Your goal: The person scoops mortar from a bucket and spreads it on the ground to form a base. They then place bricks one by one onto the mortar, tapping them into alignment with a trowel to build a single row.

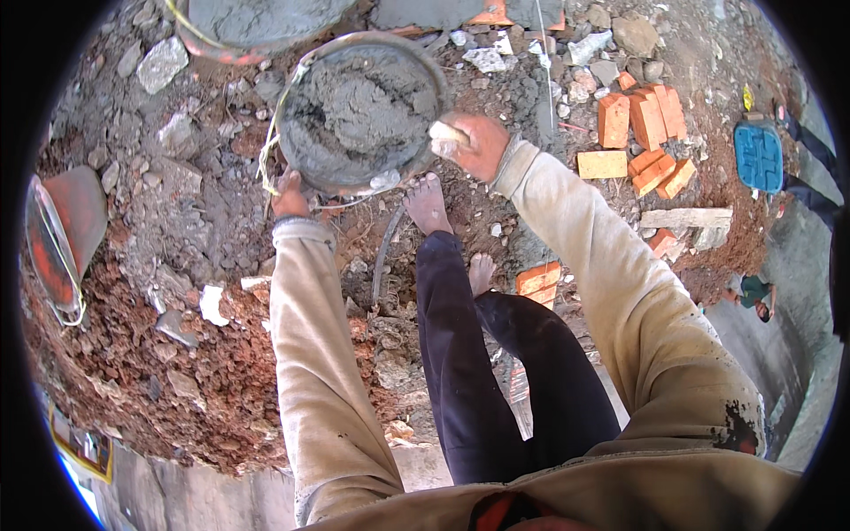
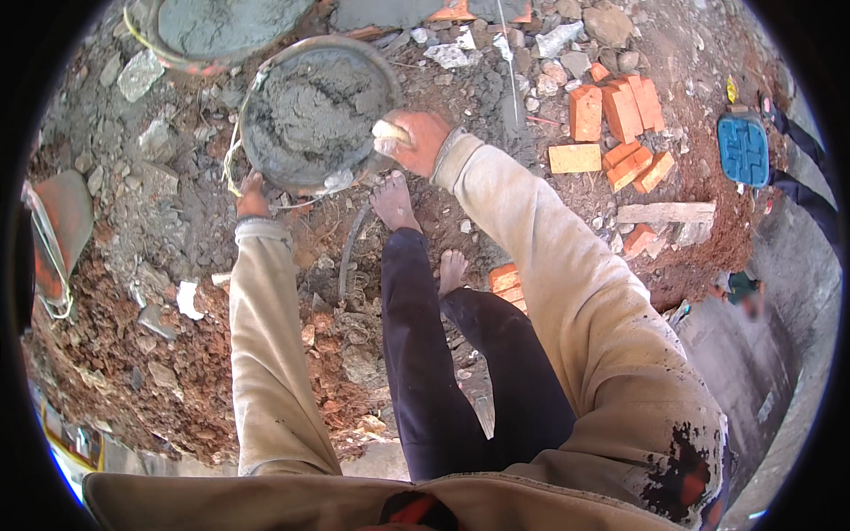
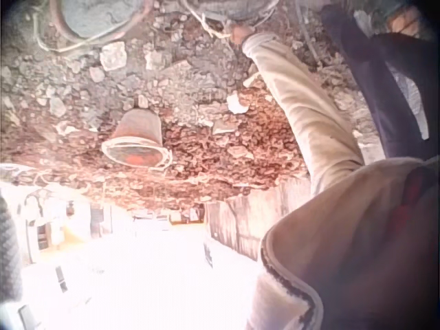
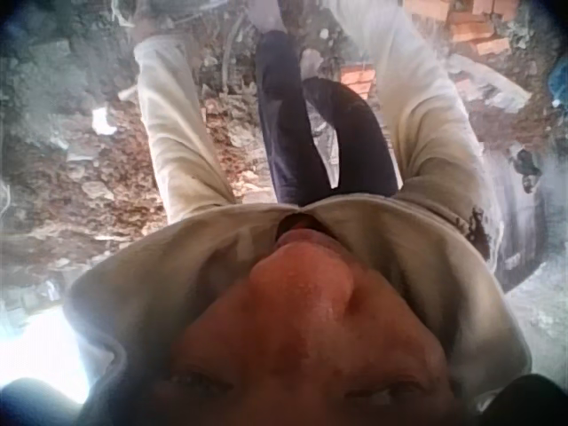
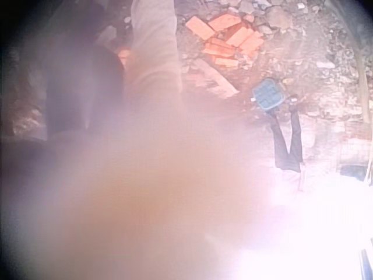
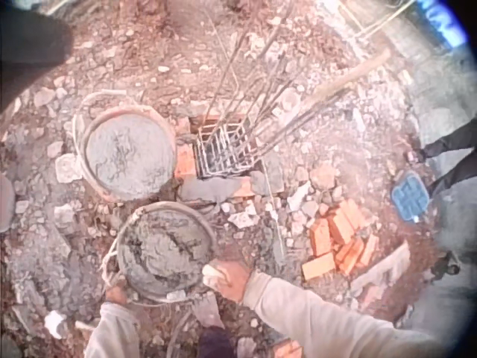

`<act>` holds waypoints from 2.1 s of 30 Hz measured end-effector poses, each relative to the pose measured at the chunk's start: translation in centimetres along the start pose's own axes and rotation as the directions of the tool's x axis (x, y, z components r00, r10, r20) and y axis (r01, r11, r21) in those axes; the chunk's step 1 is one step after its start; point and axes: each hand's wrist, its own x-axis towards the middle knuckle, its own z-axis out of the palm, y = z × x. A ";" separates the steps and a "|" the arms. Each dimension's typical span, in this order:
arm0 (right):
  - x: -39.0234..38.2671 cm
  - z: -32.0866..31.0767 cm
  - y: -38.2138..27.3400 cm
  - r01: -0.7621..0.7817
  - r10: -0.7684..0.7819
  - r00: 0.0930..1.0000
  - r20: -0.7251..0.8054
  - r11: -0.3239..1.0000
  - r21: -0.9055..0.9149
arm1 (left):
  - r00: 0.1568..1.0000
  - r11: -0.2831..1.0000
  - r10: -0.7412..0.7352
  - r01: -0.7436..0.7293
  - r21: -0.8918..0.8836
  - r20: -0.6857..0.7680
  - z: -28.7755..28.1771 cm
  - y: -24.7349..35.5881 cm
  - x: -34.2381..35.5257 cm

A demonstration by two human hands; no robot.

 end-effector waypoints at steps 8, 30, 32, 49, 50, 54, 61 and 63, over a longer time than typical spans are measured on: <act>-11.9 -3.8 3.9 -0.152 0.162 0.976 -0.144 0.985 0.081 | 1.000 0.999 0.008 -0.007 0.049 -0.016 3.3 6.8 -9.9; -21.0 -0.9 18.1 -0.426 0.473 0.881 -0.032 0.820 0.382 | 0.988 0.987 -0.024 0.047 0.152 -0.150 1.1 -6.6 -28.9; -17.1 -2.0 15.1 -0.556 0.533 0.824 -0.192 0.827 -0.088 | 0.995 0.992 -0.028 0.040 0.120 -0.098 4.3 -5.6 -30.3; -18.6 -9.0 4.1 -0.150 0.140 0.989 -0.055 0.933 -0.326 | 0.858 0.915 0.339 -0.205 0.348 -0.386 6.0 7.0 -18.5; -14.3 -10.3 1.0 -0.165 0.207 0.978 0.031 0.855 -0.492 | 0.848 0.925 0.299 -0.146 0.350 -0.438 7.3 9.0 -17.6; 1.4 -8.5 -7.2 0.107 0.088 0.979 0.183 0.543 -0.833 | 0.813 0.822 0.424 -0.161 0.546 -0.400 2.4 7.8 -1.8; -1.1 -0.1 -3.3 0.038 0.213 0.939 0.270 0.717 -0.696 | 0.972 0.946 -0.209 0.229 -0.230 0.108 3.1 6.7 0.0; -1.3 -1.5 -5.0 -0.054 0.257 0.943 0.210 0.744 -0.666 | 0.984 0.971 -0.176 0.179 -0.157 0.035 2.4 5.7 1.1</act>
